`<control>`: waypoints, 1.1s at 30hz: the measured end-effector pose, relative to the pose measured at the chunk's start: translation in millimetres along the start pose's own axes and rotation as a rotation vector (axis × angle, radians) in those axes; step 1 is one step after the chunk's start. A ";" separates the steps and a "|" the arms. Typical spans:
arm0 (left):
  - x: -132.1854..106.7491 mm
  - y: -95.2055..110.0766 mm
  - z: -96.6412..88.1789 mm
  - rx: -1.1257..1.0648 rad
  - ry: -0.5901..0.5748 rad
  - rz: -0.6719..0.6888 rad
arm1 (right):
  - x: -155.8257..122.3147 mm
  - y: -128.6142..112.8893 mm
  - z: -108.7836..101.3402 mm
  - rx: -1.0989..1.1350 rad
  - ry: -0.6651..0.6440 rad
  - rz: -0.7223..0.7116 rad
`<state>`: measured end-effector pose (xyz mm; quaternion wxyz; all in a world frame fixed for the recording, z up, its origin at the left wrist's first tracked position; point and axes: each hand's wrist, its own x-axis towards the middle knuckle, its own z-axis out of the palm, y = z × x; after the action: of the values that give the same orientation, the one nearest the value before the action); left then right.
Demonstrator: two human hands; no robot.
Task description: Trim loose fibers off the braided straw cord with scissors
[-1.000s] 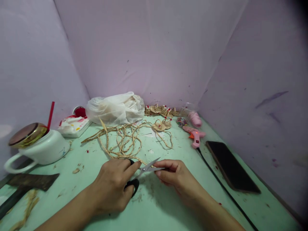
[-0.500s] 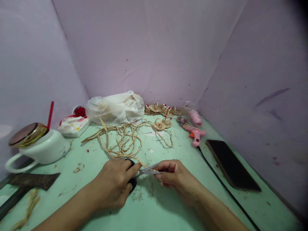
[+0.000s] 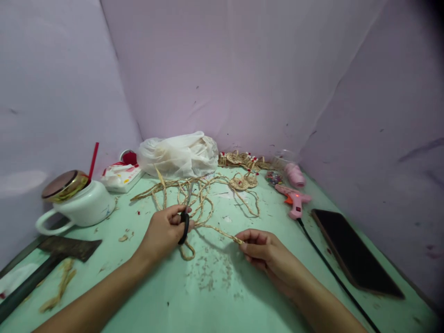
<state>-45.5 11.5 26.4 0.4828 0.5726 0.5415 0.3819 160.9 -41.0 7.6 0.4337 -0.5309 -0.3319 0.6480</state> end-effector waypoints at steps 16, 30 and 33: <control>-11.1 -10.0 19.5 -0.361 0.023 -0.275 | -8.1 8.6 -0.9 -0.223 -0.379 0.029; -20.4 -10.4 31.8 -0.488 0.141 -0.259 | -18.1 14.5 24.8 -0.129 -0.490 0.060; -22.5 -10.5 34.3 -0.500 0.131 -0.235 | -17.5 21.4 33.0 0.019 -0.404 0.028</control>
<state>-18.0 -16.1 9.8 0.6138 0.3434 0.5232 0.4812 125.2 -64.6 2.6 0.3541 -0.3907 -0.3986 0.7504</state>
